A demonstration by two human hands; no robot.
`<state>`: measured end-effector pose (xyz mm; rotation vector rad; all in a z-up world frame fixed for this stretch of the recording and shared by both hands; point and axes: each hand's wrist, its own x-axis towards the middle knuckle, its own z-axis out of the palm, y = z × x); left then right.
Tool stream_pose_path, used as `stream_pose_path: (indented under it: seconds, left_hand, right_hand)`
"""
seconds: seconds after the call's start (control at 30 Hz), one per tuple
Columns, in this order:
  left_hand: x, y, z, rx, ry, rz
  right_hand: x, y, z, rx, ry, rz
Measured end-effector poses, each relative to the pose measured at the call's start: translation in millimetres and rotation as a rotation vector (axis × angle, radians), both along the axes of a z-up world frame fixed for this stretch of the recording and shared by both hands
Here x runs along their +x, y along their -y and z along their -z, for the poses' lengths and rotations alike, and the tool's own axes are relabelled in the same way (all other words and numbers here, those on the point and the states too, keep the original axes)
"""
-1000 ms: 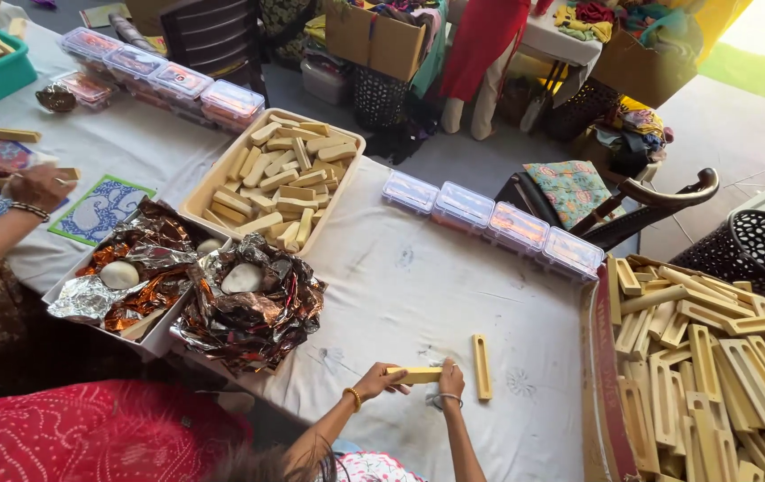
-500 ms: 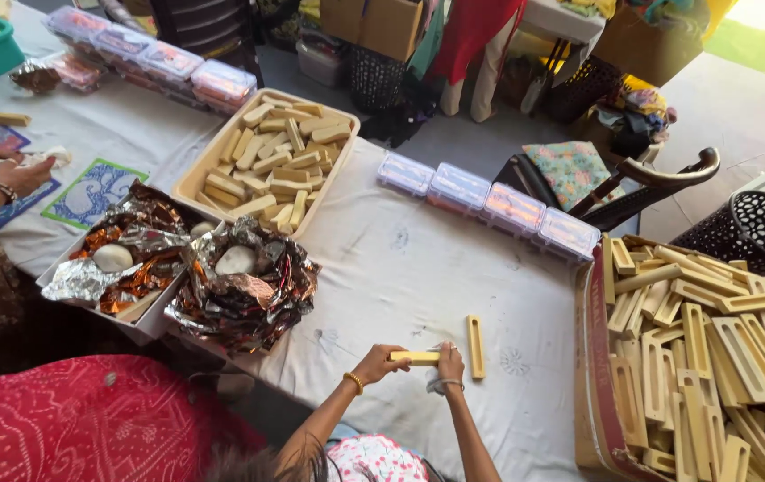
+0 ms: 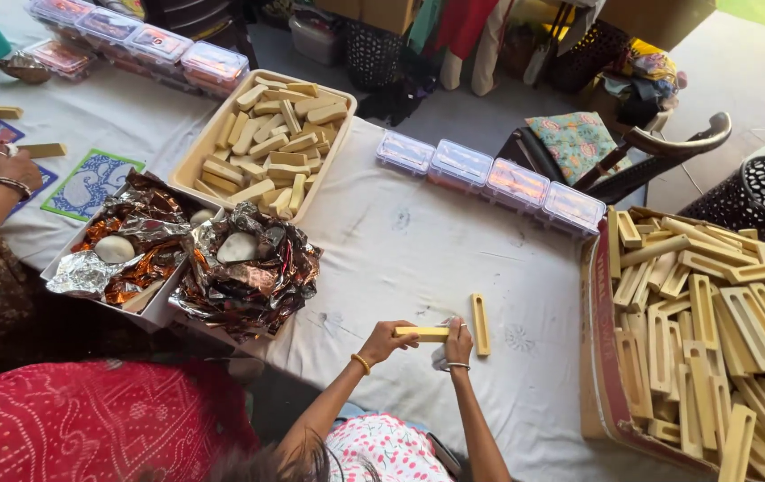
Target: The person sits at a table and wipes several small, rectangular wooden blocks with a white cloth. They pick up each block, rub its surfaces, and place it back on the table. Another person is visible nearby handling foil-wrapped items.
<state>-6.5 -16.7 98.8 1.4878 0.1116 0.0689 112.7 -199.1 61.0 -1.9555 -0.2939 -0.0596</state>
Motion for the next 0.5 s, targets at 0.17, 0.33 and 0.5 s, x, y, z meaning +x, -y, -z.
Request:
stream_pose_path:
  seconds: [0.17, 0.33, 0.5]
  left_hand:
    - [-3, 1, -10, -0.128, -0.215, -0.022]
    - [9, -15, 32, -0.731, -0.415, 0.001]
    - [5, -12, -46, 0.291, 0.132, -0.020]
  right_hand:
    - [-12, 11, -3, -0.099, -0.206, 0.017]
    - [-36, -8, -63, 0.071, 0.084, -0.032]
    - [3, 6, 61, 0.154, -0.311, 0.044]
